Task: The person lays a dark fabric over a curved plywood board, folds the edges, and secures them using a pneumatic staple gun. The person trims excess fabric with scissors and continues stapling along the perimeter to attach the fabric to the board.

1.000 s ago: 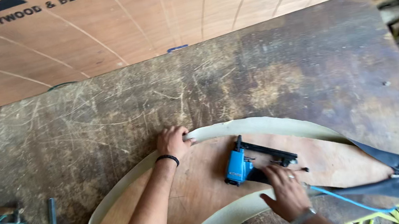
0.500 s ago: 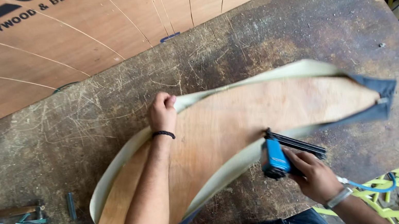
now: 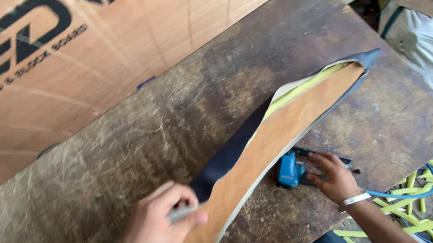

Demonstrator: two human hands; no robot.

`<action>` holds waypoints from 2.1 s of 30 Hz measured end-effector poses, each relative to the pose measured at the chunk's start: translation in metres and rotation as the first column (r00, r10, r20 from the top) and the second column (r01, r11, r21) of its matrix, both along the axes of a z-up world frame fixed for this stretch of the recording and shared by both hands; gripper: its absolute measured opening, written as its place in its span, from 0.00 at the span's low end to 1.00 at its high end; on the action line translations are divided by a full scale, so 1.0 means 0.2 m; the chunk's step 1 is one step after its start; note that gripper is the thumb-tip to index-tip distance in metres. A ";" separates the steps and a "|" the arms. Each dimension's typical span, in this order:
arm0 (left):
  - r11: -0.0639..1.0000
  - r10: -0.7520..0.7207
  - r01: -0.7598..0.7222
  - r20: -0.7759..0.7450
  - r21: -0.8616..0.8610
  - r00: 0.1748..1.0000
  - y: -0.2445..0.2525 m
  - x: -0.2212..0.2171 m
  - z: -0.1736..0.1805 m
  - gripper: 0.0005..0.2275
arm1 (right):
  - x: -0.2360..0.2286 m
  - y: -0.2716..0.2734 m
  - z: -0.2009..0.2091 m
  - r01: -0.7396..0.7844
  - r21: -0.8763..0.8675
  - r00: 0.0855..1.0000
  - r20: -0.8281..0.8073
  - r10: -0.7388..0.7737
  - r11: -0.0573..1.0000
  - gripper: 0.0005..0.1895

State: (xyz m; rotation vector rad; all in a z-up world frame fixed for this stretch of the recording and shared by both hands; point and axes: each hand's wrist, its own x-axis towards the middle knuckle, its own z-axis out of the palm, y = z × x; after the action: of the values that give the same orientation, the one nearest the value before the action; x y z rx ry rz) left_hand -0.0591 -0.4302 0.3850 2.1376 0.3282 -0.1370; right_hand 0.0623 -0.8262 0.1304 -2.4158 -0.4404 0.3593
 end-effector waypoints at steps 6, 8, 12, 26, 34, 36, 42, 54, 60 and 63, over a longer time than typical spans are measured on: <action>0.745 -0.565 0.042 -0.596 -0.666 0.570 0.12 0.30 -0.15 0.12 | 0.37 -0.04 0.20 0.417 0.380 0.904 -0.268 -0.333 0.826 0.44; 0.680 -0.708 0.153 -0.588 -0.717 0.391 0.08 0.46 -0.21 0.12 | 0.55 -0.02 0.23 0.453 0.499 0.883 -0.364 -0.296 0.739 0.48; 0.627 -0.655 0.304 -0.274 -0.717 0.704 -0.28 0.82 -0.50 0.14 | 0.48 -0.16 0.29 0.424 0.601 0.890 -0.414 -0.189 0.678 0.46; 0.299 -0.610 0.019 -0.176 -0.954 0.773 -1.51 2.15 -1.82 0.33 | 0.76 -0.21 0.29 0.244 0.472 0.969 -0.156 -0.193 0.847 0.38; 0.694 -0.719 0.587 -0.436 -0.417 0.541 -1.43 2.25 -1.61 0.38 | 0.79 -0.03 0.25 0.356 0.365 0.932 -0.210 -0.296 0.860 0.33; 0.684 -0.713 0.674 -0.450 -0.278 0.538 -1.42 2.28 -1.54 0.39 | 0.82 0.00 0.21 0.361 0.230 0.906 -0.318 -0.280 0.904 0.36; 0.738 -0.580 0.674 -0.475 0.037 0.662 -1.29 2.26 -1.54 0.30 | 0.72 0.13 0.08 0.105 0.250 0.994 -0.031 -0.100 0.963 0.40; 0.816 -0.578 0.551 -0.264 -0.173 0.772 -1.18 2.12 -1.95 0.26 | 0.05 -0.07 -0.26 -0.625 -0.304 0.754 -0.475 0.454 0.719 0.27; 0.845 -0.453 0.513 -0.309 0.151 0.836 -1.21 1.96 -1.77 0.24 | 0.45 -0.32 0.20 -0.277 -0.139 0.755 -0.644 0.126 0.951 0.38; 0.874 -0.325 0.423 -0.362 0.238 0.874 -1.17 1.86 -1.67 0.23 | 0.77 -0.35 0.33 -0.115 -0.376 0.745 -0.644 -0.170 0.920 0.19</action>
State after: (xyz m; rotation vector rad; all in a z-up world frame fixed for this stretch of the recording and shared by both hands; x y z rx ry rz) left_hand 0.3132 -0.6641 0.0509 2.4776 0.1063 -0.7009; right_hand 0.2163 -0.8960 0.1972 -2.4358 0.0099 1.3668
